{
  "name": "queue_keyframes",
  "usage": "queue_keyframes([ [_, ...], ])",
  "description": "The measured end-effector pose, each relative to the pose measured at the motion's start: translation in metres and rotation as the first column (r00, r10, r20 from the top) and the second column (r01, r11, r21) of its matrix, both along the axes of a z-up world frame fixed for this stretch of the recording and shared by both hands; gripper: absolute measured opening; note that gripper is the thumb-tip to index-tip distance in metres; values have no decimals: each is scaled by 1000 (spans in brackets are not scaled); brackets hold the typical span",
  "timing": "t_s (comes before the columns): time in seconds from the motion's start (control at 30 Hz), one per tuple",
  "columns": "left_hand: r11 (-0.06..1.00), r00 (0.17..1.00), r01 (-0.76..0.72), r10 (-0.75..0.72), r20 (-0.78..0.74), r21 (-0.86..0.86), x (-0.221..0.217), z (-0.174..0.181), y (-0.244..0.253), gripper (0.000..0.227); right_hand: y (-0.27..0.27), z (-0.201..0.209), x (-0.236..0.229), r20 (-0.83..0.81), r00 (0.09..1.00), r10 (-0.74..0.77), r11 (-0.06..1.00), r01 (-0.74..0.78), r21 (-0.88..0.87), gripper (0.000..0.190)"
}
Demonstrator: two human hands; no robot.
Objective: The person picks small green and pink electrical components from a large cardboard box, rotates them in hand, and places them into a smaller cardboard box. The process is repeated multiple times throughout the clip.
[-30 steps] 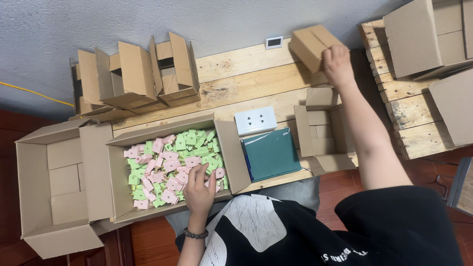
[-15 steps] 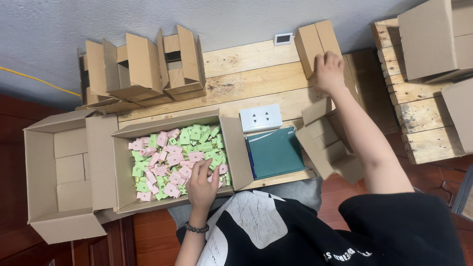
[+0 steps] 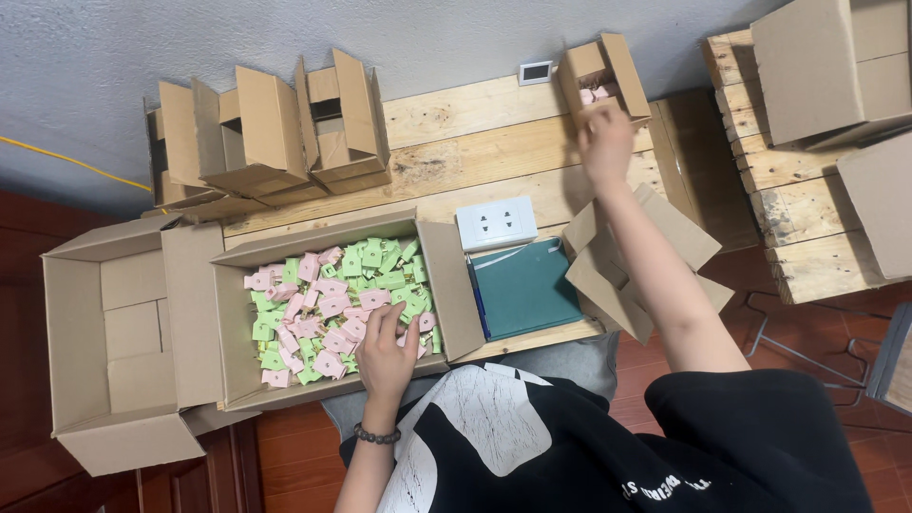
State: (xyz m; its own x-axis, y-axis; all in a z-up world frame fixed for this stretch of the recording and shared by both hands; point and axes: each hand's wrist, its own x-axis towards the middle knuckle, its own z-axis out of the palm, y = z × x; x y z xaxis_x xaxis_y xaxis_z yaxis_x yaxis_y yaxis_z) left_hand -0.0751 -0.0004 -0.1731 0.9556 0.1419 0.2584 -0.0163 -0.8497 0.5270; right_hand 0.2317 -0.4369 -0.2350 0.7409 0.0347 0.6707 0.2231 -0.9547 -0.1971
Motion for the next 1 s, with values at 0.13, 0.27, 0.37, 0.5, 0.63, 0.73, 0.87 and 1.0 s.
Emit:
queue_keyframes([
  [0.13, 1000, 1000, 4, -4, -2, -7, 1, 0, 0, 26, 6, -22, 9, -51, 998, 39, 999, -38, 32, 23],
  [0.27, 1000, 1000, 5, -5, -11, -6, 1, -1, 1, 25, -13, -24, 16, 10, 999, 43, 993, -44, 110, 16],
  [0.37, 1000, 1000, 2, -2, -9, -11, 1, 0, 0, 25, -30, -12, 12, -1, 990, -139, 966, 135, 219, 14],
  [0.5, 1000, 1000, 0, 0, -3, -3, 1, -2, -1, 26, -66, -48, 20, -190, 875, -445, 803, 483, 348, 19],
  [0.63, 1000, 1000, 6, -6, -9, -2, 1, -1, 0, 26, -65, -70, 32, -339, 789, -513, 640, 615, 461, 36],
  [0.73, 1000, 1000, 2, -2, -10, -2, 1, -3, 0, 26, -46, -52, 38, -623, 704, -339, 163, 697, 699, 95],
  [0.87, 1000, 1000, -5, 5, -6, -1, 1, -6, 0, 26, -22, 25, 19, -520, 817, 250, -438, 574, 692, 64],
  [1.0, 1000, 1000, -10, 10, -4, -2, 1, -9, 1, 26, 4, 71, 6, -399, 884, 242, -627, 456, 631, 123],
])
